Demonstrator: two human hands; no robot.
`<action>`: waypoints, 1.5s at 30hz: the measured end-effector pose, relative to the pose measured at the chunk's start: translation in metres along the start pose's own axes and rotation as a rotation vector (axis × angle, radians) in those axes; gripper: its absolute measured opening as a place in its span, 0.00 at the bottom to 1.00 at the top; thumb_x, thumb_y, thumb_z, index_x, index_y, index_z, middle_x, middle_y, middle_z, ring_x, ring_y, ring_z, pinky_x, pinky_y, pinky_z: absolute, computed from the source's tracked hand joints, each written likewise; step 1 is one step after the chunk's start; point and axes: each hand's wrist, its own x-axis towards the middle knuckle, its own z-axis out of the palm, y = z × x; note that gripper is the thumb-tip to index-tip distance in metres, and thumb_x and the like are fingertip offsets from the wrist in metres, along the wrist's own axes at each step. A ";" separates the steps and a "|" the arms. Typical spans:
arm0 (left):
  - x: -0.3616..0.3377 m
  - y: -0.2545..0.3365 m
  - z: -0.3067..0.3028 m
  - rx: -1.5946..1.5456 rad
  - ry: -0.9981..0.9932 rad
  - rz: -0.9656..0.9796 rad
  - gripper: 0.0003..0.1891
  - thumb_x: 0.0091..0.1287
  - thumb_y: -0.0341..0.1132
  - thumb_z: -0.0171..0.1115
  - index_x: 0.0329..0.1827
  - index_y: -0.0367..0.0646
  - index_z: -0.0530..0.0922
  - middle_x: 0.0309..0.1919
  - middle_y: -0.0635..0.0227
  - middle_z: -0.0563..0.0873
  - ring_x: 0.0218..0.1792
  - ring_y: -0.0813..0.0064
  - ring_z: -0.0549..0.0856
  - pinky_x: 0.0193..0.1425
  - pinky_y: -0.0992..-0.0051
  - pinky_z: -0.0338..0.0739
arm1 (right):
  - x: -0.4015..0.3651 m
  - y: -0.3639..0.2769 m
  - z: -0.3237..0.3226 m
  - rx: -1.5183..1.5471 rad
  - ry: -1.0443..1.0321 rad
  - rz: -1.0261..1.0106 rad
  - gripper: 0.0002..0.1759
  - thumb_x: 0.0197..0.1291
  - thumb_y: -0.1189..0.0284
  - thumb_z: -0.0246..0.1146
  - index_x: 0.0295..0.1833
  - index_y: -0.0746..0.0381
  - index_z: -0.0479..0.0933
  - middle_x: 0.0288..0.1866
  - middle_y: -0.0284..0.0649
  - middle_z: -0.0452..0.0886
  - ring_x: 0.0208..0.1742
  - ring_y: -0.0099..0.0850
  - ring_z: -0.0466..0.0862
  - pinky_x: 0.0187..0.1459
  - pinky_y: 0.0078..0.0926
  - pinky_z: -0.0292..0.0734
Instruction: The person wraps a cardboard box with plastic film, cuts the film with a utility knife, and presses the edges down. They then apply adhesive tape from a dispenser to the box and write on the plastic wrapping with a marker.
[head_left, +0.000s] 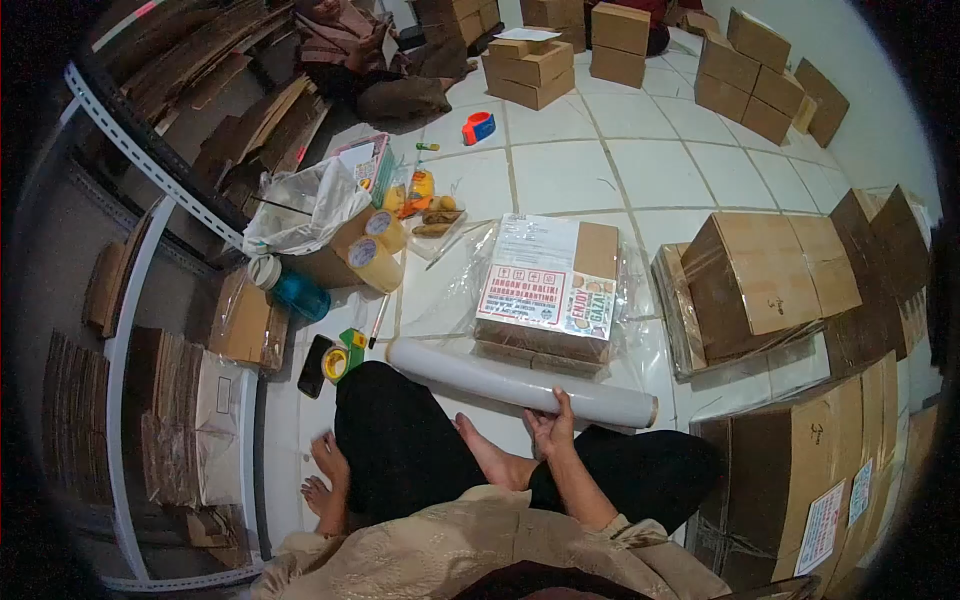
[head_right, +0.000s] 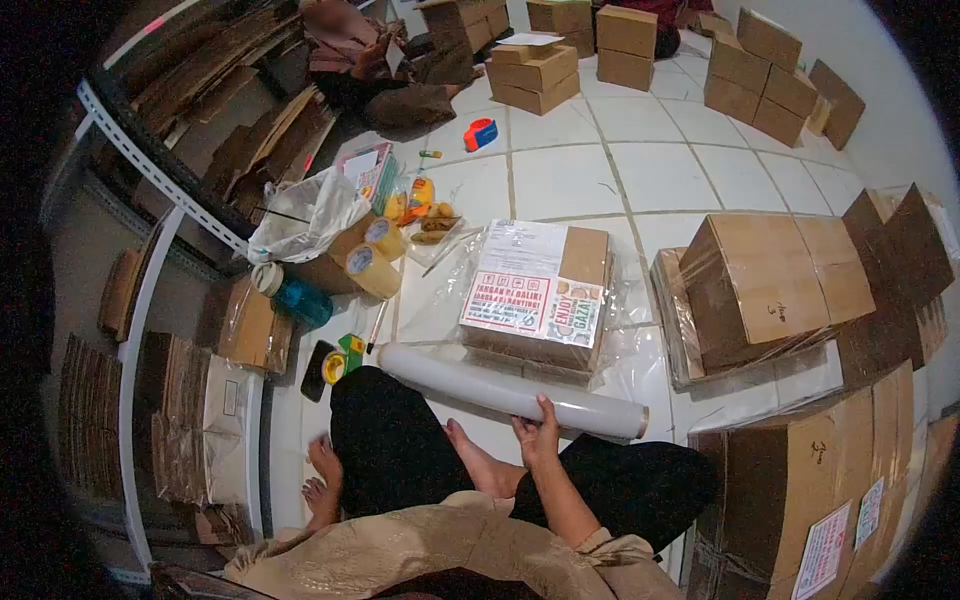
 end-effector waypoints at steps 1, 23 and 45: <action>0.025 0.023 0.003 -0.231 0.170 0.106 0.11 0.64 0.33 0.53 0.42 0.33 0.75 0.37 0.57 0.78 0.39 0.62 0.76 0.46 0.68 0.68 | 0.004 0.000 -0.002 -0.006 -0.005 0.000 0.37 0.41 0.56 0.68 0.55 0.58 0.62 0.52 0.40 0.64 0.53 0.35 0.69 0.52 0.36 0.68; 0.246 0.342 0.239 -0.203 -0.392 0.617 0.23 0.44 0.21 0.54 0.48 0.33 0.73 0.45 0.47 0.76 0.48 0.52 0.76 0.54 0.64 0.70 | 0.036 -0.001 -0.007 -0.013 -0.033 -0.063 0.32 0.46 0.58 0.66 0.52 0.62 0.63 0.47 0.42 0.71 0.47 0.35 0.75 0.48 0.32 0.76; 0.551 0.351 0.278 0.117 0.202 0.475 0.14 0.49 0.33 0.54 0.32 0.30 0.78 0.30 0.42 0.79 0.35 0.49 0.79 0.43 0.58 0.73 | 0.053 0.002 -0.031 -0.281 -0.008 -0.083 0.28 0.55 0.54 0.56 0.55 0.63 0.65 0.50 0.42 0.71 0.51 0.37 0.71 0.54 0.39 0.64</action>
